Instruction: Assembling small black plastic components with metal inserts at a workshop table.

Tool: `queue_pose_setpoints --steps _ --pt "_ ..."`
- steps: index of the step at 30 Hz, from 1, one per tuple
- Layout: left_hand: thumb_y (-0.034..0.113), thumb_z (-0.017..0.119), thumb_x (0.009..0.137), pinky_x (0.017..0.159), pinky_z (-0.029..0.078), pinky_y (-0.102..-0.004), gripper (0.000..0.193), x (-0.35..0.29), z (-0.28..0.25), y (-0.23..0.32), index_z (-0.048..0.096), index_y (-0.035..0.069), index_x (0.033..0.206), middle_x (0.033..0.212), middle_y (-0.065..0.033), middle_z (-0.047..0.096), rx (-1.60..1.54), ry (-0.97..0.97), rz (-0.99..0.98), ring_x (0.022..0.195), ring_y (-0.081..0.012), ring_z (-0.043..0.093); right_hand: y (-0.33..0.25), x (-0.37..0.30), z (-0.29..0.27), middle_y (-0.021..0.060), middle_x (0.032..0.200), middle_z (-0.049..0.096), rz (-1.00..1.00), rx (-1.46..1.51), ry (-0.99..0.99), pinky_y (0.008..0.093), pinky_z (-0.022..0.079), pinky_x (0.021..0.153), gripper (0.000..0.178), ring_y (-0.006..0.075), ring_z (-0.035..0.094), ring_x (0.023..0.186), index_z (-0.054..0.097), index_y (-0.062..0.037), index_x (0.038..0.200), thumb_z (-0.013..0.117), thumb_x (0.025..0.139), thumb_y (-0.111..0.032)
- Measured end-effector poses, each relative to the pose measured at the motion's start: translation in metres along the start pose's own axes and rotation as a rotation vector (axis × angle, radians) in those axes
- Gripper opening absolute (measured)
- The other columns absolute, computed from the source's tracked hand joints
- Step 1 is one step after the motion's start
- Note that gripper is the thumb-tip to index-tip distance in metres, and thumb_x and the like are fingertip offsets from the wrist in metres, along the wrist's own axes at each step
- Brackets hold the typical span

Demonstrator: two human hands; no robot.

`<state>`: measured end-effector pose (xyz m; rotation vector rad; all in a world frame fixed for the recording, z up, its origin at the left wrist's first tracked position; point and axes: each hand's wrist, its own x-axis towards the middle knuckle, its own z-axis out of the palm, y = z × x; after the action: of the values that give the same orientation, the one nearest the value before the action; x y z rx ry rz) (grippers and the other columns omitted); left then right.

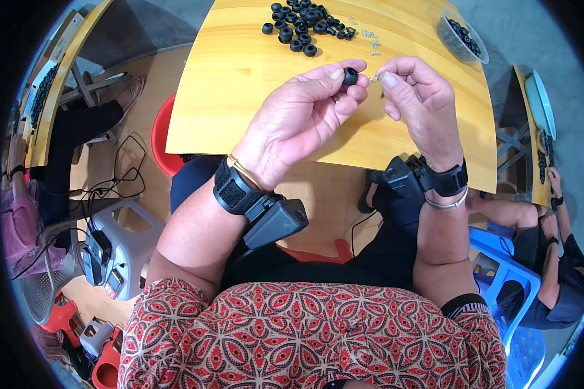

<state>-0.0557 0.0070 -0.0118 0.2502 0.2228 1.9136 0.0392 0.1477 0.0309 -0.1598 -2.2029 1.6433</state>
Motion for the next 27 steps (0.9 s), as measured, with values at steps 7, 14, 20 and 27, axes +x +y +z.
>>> queue_pose_setpoints --steps 7,14,20,27 --pt "0.007 0.044 0.085 0.062 0.045 -0.0161 0.027 0.001 0.011 -0.002 0.044 -0.007 0.109 0.093 -0.0125 0.052 0.235 0.132 0.071 0.082 -0.0148 0.052 0.002 -0.001 0.003 -0.0019 0.063 0.051 -0.211 -0.132 0.120 0.0165 0.036 0.050 0.006 0.0033 0.045 0.057 0.055 -0.0005 0.082 0.055 0.079 -0.005" --pt "0.009 0.047 0.084 0.053 0.042 -0.0165 0.022 0.000 0.010 -0.004 0.051 -0.003 0.102 0.086 -0.0083 0.055 0.409 0.076 0.160 0.072 -0.0102 0.051 -0.004 -0.002 0.009 0.0009 0.063 0.053 -0.343 -0.310 0.140 0.0178 0.038 0.049 0.006 0.0055 0.048 0.055 0.055 -0.0017 0.082 0.056 0.076 -0.002" --pt "0.007 0.050 0.082 0.051 0.043 -0.0184 0.016 0.003 0.015 -0.007 0.054 -0.003 0.095 0.076 -0.0070 0.056 0.511 0.166 0.150 0.057 -0.0099 0.050 -0.002 -0.001 0.009 0.0030 0.062 0.054 -0.362 -0.393 0.127 0.0189 0.038 0.048 0.006 0.0076 0.050 0.054 0.055 -0.0020 0.081 0.056 0.075 -0.001" --pt "0.007 0.053 0.081 0.049 0.043 -0.0188 0.014 0.003 0.013 -0.010 0.055 -0.003 0.091 0.071 -0.0065 0.056 0.532 0.214 0.193 0.053 -0.0099 0.050 -0.006 -0.003 0.010 0.0062 0.066 0.055 -0.370 -0.491 0.076 0.0218 0.040 0.050 0.005 0.0107 0.053 0.056 0.055 -0.0016 0.080 0.055 0.075 -0.001"
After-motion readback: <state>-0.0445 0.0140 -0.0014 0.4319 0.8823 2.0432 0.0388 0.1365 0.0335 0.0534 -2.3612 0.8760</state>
